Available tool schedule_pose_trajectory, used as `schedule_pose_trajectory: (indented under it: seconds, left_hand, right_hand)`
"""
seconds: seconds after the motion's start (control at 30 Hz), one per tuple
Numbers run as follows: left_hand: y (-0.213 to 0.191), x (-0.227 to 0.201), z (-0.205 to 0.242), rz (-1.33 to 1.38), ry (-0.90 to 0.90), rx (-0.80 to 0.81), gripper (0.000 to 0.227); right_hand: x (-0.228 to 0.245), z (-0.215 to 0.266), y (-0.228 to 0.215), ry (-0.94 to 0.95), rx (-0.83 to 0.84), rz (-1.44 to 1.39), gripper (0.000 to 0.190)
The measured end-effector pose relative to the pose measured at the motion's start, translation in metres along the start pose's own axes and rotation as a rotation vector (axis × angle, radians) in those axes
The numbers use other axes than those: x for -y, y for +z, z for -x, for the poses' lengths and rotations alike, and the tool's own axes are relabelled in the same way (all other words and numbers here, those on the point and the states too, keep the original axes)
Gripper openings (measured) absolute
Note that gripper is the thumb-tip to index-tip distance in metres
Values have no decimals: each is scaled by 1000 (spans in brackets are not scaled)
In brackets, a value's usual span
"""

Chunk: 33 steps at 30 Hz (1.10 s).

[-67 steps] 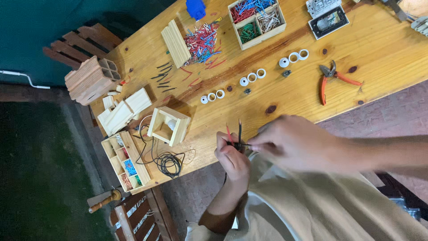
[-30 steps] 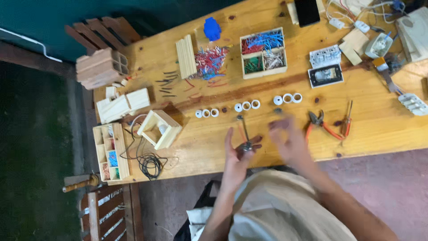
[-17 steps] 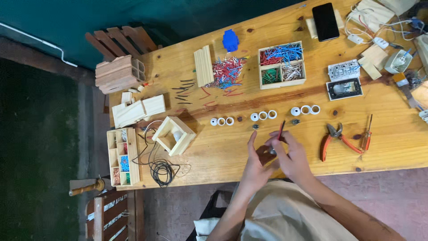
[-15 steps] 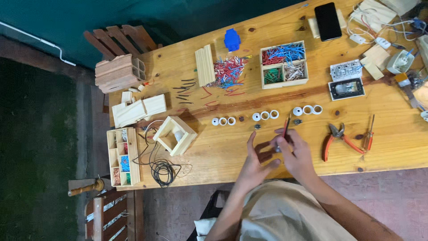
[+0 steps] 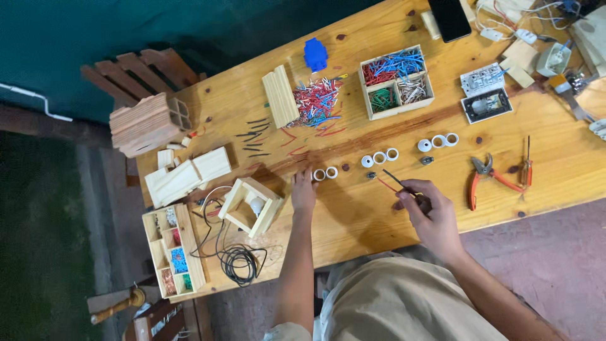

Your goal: The person strips the insulation from red and black wires using pliers and a screwdriver, then inserts the wires into a small cylindrical component and secures them with a screw. They then attach a white plastic housing to the component.

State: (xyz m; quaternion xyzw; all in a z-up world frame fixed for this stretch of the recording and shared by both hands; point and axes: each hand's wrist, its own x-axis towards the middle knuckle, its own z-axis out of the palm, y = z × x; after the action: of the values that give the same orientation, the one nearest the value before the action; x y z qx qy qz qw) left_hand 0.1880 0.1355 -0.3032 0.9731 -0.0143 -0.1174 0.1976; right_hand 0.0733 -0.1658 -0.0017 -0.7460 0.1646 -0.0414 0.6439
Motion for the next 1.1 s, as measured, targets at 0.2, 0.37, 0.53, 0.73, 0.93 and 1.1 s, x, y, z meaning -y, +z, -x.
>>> schedule_pose_trajectory:
  seconds: [0.2,0.37,0.53,0.73,0.93,1.1]
  left_hand:
    - [0,9,23,442,-112,-204,47]
    - [-83,-71,85,1463,-148,-146,39]
    - [-160,-140,146,1837,202,-83,46]
    - [-190,-158,160,1760,356,-3,51]
    - [-189,-163,165,1732,351,-12,49]
    - [-178,-159,167,1772,372,25,49]
  right_hand:
    - [-1,8,6,65,-9,68,28]
    - [30,20,12,-94,34,257,28]
    - [87,38,16,-513,254,373,17]
    - [89,46,21,-599,247,531,17]
    - [90,45,13,-684,259,672,11]
    - [97,47,6,-641,295,655,10]
